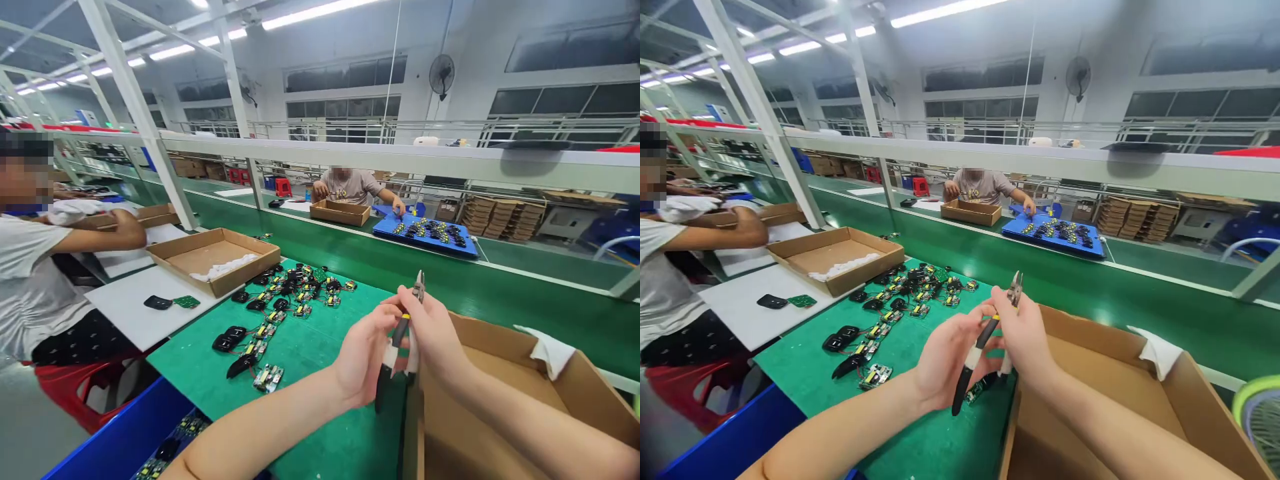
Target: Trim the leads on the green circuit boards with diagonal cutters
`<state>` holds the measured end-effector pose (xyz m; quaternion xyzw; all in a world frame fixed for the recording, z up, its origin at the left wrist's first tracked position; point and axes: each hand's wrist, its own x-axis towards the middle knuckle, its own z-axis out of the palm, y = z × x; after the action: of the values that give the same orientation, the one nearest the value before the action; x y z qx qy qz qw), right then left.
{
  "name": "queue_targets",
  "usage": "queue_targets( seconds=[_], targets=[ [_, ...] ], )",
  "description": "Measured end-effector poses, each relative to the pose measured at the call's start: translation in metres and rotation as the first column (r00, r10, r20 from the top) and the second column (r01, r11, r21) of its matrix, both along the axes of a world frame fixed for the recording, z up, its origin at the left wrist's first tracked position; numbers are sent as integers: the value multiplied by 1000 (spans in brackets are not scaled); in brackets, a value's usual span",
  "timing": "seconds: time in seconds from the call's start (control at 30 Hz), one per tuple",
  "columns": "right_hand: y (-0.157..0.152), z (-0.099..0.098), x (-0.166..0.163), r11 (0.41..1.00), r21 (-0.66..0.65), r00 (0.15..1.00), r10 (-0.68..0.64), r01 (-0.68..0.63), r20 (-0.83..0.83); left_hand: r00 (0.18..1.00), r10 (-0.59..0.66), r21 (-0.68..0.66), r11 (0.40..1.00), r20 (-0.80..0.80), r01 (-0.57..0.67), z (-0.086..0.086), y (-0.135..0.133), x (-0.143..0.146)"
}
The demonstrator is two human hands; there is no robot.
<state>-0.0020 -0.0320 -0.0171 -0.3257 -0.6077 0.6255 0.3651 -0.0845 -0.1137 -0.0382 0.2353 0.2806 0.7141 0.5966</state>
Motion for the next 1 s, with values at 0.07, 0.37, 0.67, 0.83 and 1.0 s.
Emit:
queue_targets(
  seconds=[0.07, 0.37, 0.67, 0.83, 1.0],
  targets=[
    [6, 0, 7, 999, -5, 997, -32, 32, -68, 997, 50, -25, 999, 52, -49, 3, 1, 4],
    [17, 19, 27, 998, -58, 999, 33, -33, -14, 970, 229, -79, 972, 78, -223, 21, 10, 11],
    [3, 23, 23, 996, -90, 999, 10, -14, -51, 981, 193, 25, 981, 29, -194, 25, 5, 29],
    [-6, 26, 22, 999, -45, 994, 11, -16, -109, 986, 166, 32, 986, 27, -166, 17, 10, 35],
    [-5, 26, 13, 998, -50, 995, 26, -31, -98, 981, 193, 49, 980, 26, -195, 21, 9, 38]
  ],
)
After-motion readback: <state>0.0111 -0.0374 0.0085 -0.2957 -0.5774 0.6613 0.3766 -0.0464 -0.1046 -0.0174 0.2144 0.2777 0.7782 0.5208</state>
